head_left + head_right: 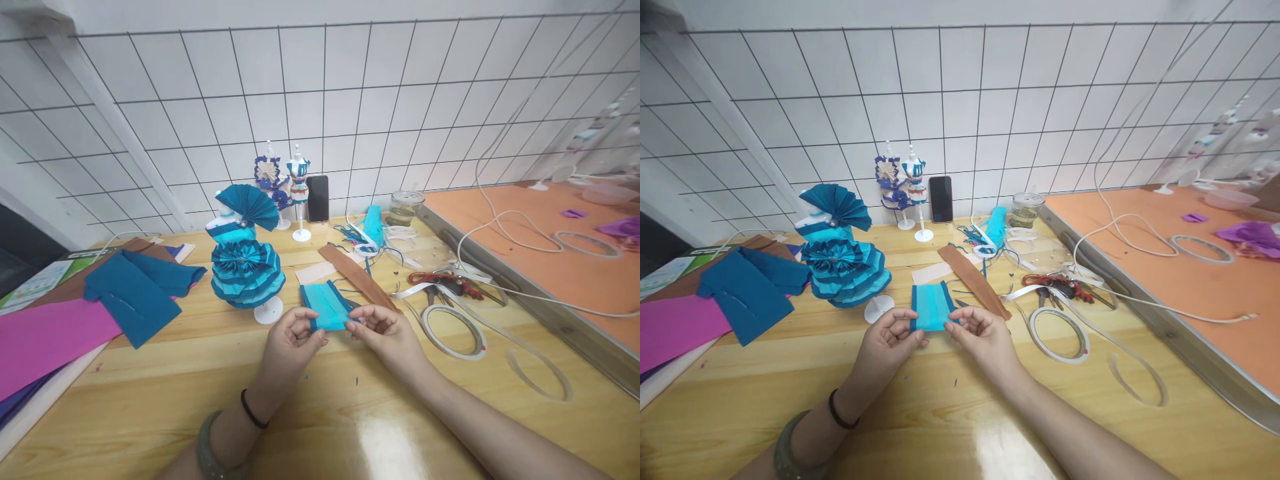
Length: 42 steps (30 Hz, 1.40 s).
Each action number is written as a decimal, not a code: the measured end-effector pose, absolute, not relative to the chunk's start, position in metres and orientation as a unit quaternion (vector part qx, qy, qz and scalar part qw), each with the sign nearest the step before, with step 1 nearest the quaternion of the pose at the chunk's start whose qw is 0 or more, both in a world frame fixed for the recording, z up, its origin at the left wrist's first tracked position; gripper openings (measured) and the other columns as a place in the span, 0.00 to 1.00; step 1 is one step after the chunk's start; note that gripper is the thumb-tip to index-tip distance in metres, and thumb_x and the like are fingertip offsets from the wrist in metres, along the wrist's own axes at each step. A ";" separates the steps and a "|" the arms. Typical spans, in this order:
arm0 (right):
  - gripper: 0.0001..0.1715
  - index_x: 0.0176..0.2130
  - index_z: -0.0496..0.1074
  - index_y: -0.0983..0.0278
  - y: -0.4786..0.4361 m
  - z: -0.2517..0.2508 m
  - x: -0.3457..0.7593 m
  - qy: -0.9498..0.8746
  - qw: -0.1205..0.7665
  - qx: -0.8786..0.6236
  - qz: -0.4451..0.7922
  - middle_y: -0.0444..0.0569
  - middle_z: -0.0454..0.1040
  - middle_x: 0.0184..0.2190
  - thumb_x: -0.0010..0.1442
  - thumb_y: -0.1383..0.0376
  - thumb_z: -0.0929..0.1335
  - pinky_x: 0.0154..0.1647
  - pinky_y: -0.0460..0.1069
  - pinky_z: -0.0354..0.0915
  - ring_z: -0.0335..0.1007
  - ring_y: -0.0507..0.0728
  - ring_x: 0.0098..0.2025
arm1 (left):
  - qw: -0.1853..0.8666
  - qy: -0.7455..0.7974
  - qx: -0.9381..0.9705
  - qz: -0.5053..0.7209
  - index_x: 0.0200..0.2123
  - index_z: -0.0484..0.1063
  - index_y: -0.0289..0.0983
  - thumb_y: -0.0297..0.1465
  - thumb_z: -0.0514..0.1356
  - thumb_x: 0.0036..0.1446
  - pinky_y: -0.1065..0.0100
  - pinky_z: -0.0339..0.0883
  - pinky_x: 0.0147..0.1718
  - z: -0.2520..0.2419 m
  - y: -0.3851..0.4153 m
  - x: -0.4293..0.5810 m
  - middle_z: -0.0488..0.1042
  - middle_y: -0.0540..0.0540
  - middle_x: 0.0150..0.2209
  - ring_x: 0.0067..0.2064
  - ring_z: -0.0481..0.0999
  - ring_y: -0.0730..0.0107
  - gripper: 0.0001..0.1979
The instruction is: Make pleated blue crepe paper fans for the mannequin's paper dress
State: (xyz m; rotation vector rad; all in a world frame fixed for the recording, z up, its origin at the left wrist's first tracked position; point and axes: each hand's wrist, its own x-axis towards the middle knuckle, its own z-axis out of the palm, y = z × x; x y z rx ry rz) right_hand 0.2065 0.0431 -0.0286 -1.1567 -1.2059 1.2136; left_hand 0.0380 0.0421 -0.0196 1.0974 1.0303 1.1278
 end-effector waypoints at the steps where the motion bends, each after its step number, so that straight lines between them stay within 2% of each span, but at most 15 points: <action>1: 0.15 0.30 0.72 0.65 0.042 -0.029 0.206 -0.505 0.512 -0.483 0.499 0.44 0.71 0.20 0.43 0.58 0.73 0.27 0.47 0.64 0.67 0.51 0.23 | 0.597 0.433 0.473 0.482 0.34 0.62 0.36 0.29 0.63 0.42 0.70 0.69 0.31 -0.020 0.042 0.038 0.75 0.51 0.26 0.28 0.74 0.74 0.15; 6: 0.13 0.30 0.72 0.65 0.038 -0.032 0.202 -0.545 0.491 -0.493 0.468 0.44 0.70 0.21 0.46 0.58 0.72 0.27 0.46 0.62 0.65 0.51 0.24 | 0.634 0.408 0.469 0.460 0.42 0.60 0.36 0.28 0.65 0.41 0.69 0.69 0.33 -0.026 0.041 0.039 0.75 0.47 0.33 0.31 0.74 0.72 0.23; 8: 0.12 0.30 0.73 0.65 0.036 -0.033 0.201 -0.563 0.484 -0.494 0.451 0.45 0.70 0.22 0.47 0.59 0.71 0.29 0.47 0.62 0.65 0.51 0.26 | 0.632 0.416 0.469 0.456 0.42 0.61 0.36 0.29 0.65 0.42 0.69 0.70 0.32 -0.027 0.041 0.039 0.75 0.47 0.32 0.31 0.74 0.72 0.23; 11: 0.12 0.31 0.73 0.65 0.035 -0.033 0.200 -0.581 0.478 -0.492 0.438 0.45 0.70 0.24 0.47 0.60 0.71 0.31 0.47 0.63 0.65 0.52 0.28 | 0.610 0.451 0.470 0.451 0.40 0.64 0.34 0.31 0.65 0.42 0.70 0.70 0.29 -0.025 0.042 0.038 0.74 0.51 0.26 0.26 0.74 0.73 0.21; 14: 0.14 0.33 0.73 0.65 0.035 -0.032 0.200 -0.576 0.474 -0.485 0.457 0.46 0.71 0.25 0.45 0.60 0.72 0.32 0.48 0.64 0.66 0.52 0.29 | 0.590 0.471 0.470 0.457 0.39 0.65 0.34 0.32 0.65 0.40 0.70 0.70 0.28 -0.022 0.044 0.037 0.73 0.52 0.23 0.24 0.73 0.74 0.20; 18: 0.17 0.35 0.73 0.64 0.036 -0.032 0.202 -0.553 0.483 -0.468 0.492 0.46 0.73 0.26 0.44 0.60 0.73 0.32 0.48 0.65 0.68 0.52 0.29 | 0.587 0.469 0.465 0.468 0.38 0.66 0.34 0.32 0.65 0.40 0.69 0.71 0.29 -0.022 0.045 0.036 0.74 0.52 0.24 0.25 0.74 0.73 0.20; 23: 0.15 0.33 0.74 0.64 0.039 -0.033 0.203 -0.519 0.492 -0.447 0.537 0.46 0.74 0.24 0.44 0.60 0.73 0.31 0.47 0.65 0.68 0.51 0.27 | 0.580 0.476 0.471 0.464 0.38 0.67 0.34 0.34 0.66 0.40 0.69 0.70 0.29 -0.024 0.043 0.035 0.74 0.51 0.24 0.25 0.74 0.72 0.20; 32: 0.16 0.33 0.74 0.63 0.041 -0.029 0.204 -0.508 0.506 -0.444 0.538 0.45 0.73 0.25 0.43 0.59 0.73 0.34 0.48 0.66 0.69 0.52 0.29 | 0.549 0.481 0.503 0.463 0.38 0.69 0.35 0.34 0.65 0.41 0.70 0.67 0.29 -0.026 0.043 0.035 0.73 0.51 0.24 0.27 0.73 0.71 0.18; 36: 0.18 0.36 0.72 0.63 0.041 -0.031 0.203 -0.508 0.499 -0.418 0.564 0.46 0.73 0.29 0.43 0.61 0.73 0.38 0.48 0.65 0.69 0.52 0.32 | 0.541 0.488 0.502 0.466 0.38 0.69 0.35 0.33 0.64 0.42 0.71 0.66 0.28 -0.026 0.043 0.035 0.72 0.51 0.24 0.27 0.72 0.72 0.17; 42: 0.25 0.42 0.69 0.62 0.039 -0.037 0.199 -0.518 0.493 -0.406 0.570 0.46 0.71 0.32 0.43 0.61 0.74 0.38 0.49 0.65 0.67 0.53 0.34 | 0.531 0.485 0.516 0.466 0.37 0.69 0.36 0.33 0.64 0.42 0.72 0.66 0.28 -0.028 0.042 0.036 0.73 0.50 0.27 0.27 0.72 0.72 0.16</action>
